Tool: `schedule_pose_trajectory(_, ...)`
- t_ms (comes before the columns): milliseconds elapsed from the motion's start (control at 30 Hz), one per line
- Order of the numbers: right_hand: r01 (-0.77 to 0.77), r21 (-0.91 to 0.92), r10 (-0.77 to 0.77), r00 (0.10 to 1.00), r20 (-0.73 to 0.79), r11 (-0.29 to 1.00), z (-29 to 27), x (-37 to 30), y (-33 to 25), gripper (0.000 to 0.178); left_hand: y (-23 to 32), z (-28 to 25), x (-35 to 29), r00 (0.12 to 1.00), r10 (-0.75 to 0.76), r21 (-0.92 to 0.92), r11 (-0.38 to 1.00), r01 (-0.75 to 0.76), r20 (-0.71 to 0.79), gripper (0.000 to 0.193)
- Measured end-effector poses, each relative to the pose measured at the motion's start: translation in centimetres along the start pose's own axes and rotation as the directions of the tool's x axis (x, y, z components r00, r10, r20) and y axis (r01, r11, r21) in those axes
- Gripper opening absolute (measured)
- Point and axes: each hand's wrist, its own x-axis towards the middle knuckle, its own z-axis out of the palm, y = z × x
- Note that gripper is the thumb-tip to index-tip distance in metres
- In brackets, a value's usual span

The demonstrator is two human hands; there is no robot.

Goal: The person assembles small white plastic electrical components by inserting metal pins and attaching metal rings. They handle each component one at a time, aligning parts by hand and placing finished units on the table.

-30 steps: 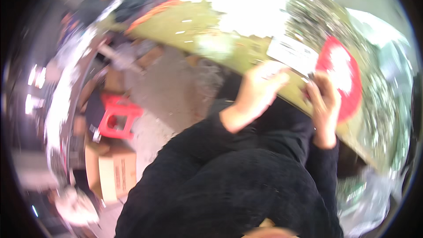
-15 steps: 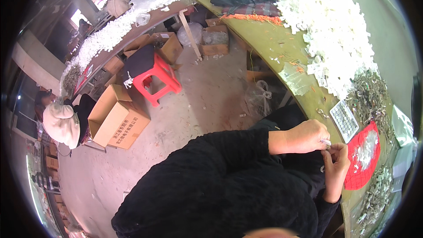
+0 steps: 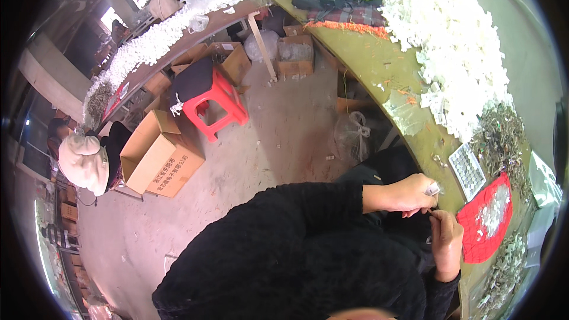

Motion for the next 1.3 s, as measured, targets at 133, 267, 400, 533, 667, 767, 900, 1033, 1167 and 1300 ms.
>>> schedule_pose_trajectory(133, 0.012, 0.046, -0.012, 1.0, 0.007, 0.999, 0.9, 0.7, 0.4, 0.016, -0.3, -0.9, 0.0, 0.999, -0.051, -0.183, 0.982, 0.053, 0.013, 0.013)
schedule_pose_trajectory(267, 0.066, 0.029, -0.066, 0.998, 0.002, 0.997, 2.1, 1.5, 1.0, 0.019, -1.1, -1.9, 0.2, 0.996, -0.089, -0.231, 0.969, 0.087, 0.001, 0.013)
schedule_pose_trajectory(400, -0.061, 0.181, 0.085, 0.988, -0.13, 0.982, 3.1, 2.3, 1.5, 0.013, -2.1, -2.4, 1.0, 0.993, -0.015, -0.451, 0.891, -0.041, -0.119, 0.012)
schedule_pose_trajectory(533, -0.272, 0.921, 0.642, 0.766, 0.031, 0.28, 4.0, 2.9, 1.7, 0.006, -3.1, -2.5, 1.8, 0.97, -0.075, -0.5, 0.864, -0.054, -0.233, 0.022)
schedule_pose_trajectory(667, -0.237, 0.971, 0.631, 0.75, 0.202, -0.029, 5.7, 3.2, 1.6, 0.008, -4.4, -1.0, 1.9, 0.983, 0.017, -0.691, 0.71, -0.139, -0.181, 0.024)
schedule_pose_trajectory(767, -0.229, 0.971, 0.598, 0.769, 0.226, -0.072, 6.5, 3.0, 1.6, 0.008, -4.8, -0.6, 1.8, 0.994, 0.078, -0.717, 0.689, -0.11, -0.077, 0.031)
schedule_pose_trajectory(900, -0.24, 0.97, 0.65, 0.733, 0.201, -0.03, 6.8, 2.6, 1.3, 0.007, -4.9, -0.4, 1.3, 0.995, 0.081, -0.659, 0.745, -0.102, -0.063, 0.037)
schedule_pose_trajectory(1033, -0.236, 0.971, 0.623, 0.756, 0.198, -0.022, 6.3, 2.0, 0.7, 0.008, -4.9, -0.5, 1.1, 0.992, 0.126, -0.583, 0.805, -0.11, -0.014, 0.034)
schedule_pose_trajectory(1167, -0.158, 0.986, 0.607, 0.778, 0.162, -0.059, 5.7, 1.3, 0.3, 0.008, -4.6, -0.7, 0.8, 0.995, 0.101, -0.533, 0.842, -0.076, 0.017, 0.04)
schedule_pose_trajectory(1300, -0.15, 0.986, 0.621, 0.767, 0.164, -0.076, 5.6, 0.9, 0.3, 0.008, -4.0, 0.2, 0.4, 0.992, 0.121, -0.535, 0.837, -0.113, -0.021, 0.048)
